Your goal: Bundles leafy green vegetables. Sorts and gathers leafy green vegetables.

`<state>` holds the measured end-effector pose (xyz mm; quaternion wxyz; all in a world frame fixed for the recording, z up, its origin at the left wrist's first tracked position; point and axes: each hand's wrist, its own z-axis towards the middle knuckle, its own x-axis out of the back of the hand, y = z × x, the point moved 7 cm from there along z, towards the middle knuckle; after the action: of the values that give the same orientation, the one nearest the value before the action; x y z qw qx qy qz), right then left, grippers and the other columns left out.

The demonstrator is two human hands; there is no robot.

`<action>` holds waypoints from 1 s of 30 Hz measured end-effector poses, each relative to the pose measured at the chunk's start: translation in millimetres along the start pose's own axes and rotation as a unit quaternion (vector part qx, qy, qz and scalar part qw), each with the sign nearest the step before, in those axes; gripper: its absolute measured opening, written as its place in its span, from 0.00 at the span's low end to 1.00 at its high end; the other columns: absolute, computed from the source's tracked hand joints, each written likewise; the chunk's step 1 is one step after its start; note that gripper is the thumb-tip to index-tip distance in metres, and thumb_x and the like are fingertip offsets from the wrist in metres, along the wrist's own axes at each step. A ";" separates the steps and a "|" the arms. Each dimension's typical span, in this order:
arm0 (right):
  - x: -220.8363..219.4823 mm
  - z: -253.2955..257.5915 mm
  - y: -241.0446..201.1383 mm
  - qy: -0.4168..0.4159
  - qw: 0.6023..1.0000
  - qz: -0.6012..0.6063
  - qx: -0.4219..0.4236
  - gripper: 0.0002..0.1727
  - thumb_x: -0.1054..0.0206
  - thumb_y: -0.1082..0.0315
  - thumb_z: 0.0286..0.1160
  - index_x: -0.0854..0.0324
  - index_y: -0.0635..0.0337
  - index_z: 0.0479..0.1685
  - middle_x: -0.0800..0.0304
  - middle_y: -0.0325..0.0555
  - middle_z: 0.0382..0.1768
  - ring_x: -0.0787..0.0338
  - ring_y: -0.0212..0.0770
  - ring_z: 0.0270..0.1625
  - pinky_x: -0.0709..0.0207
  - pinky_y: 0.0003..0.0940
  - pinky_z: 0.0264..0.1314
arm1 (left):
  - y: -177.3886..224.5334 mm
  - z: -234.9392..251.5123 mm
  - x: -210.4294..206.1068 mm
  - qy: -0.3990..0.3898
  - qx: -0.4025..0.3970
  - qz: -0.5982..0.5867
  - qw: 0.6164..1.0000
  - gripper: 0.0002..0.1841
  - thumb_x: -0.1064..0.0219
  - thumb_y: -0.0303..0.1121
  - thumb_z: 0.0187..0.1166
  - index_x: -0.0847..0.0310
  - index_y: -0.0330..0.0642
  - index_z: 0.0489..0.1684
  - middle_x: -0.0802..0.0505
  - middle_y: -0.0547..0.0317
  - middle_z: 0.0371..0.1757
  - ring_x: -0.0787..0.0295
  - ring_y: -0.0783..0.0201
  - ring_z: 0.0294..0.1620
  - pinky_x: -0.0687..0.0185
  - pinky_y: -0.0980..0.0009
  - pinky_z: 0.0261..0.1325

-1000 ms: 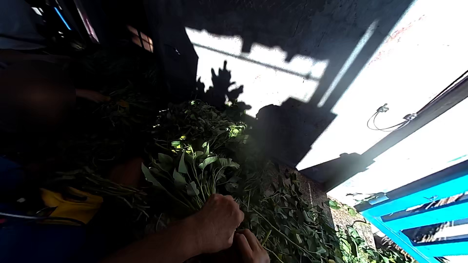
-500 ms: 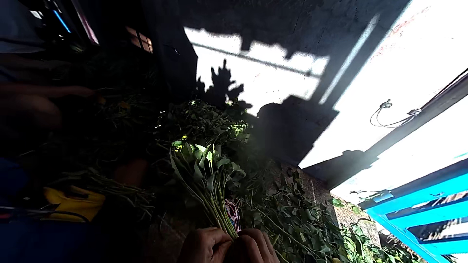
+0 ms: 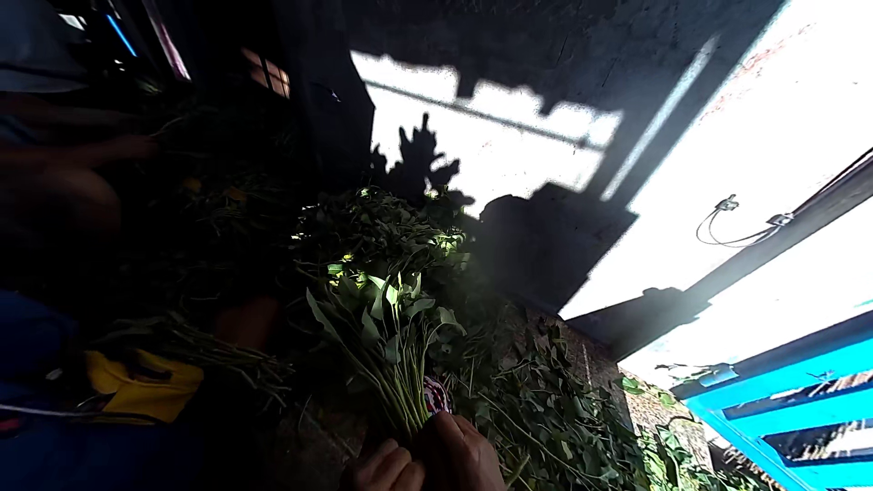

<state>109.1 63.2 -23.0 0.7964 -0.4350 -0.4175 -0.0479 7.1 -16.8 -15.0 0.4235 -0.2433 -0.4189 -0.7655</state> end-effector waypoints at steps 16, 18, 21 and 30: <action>2.9 -4.2 23.8 -0.027 0.975 0.204 -0.086 0.15 0.43 0.63 0.88 0.21 0.65 0.60 0.10 0.42 0.30 0.10 0.36 0.30 0.15 0.38 0.35 | -18.7 0.5 -6.9 -0.097 0.196 -0.224 0.950 0.06 0.32 0.29 0.77 0.12 0.36 0.34 0.11 0.58 0.23 0.16 0.67 0.21 0.18 0.67 0.28; 5.3 -12.0 22.8 -0.037 0.965 0.254 -0.048 0.13 0.40 0.68 0.80 0.20 0.65 0.56 0.08 0.45 0.40 0.08 0.36 0.42 0.13 0.38 0.45 | -27.1 -1.1 -10.5 -0.134 0.285 -0.376 0.871 0.04 0.34 0.25 0.79 0.13 0.36 0.39 0.11 0.61 0.22 0.20 0.71 0.15 0.22 0.72 0.19; 4.4 -20.4 19.3 -0.035 0.969 0.243 0.000 0.12 0.26 0.68 0.69 0.14 0.65 0.46 0.12 0.50 0.47 0.10 0.39 0.49 0.12 0.36 0.50 | -34.7 -6.5 -17.1 -0.126 0.319 -0.490 0.801 0.04 0.34 0.23 0.80 0.13 0.37 0.38 0.13 0.63 0.19 0.24 0.71 0.11 0.24 0.73 0.15; 10.8 -34.1 -2.8 0.026 0.994 0.093 0.060 0.07 0.27 0.68 0.74 0.08 0.63 0.36 0.06 0.49 0.46 0.08 0.43 0.53 0.13 0.35 0.57 | -39.8 -21.8 -24.2 -0.084 0.331 -0.552 0.761 0.04 0.31 0.21 0.78 0.12 0.40 0.37 0.11 0.65 0.20 0.23 0.74 0.12 0.23 0.76 0.17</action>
<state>136.1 39.6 -22.9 0.8327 -0.4223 -0.3561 0.0399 -14.5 -13.0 -61.6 -0.0550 0.1223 -0.7420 -0.6568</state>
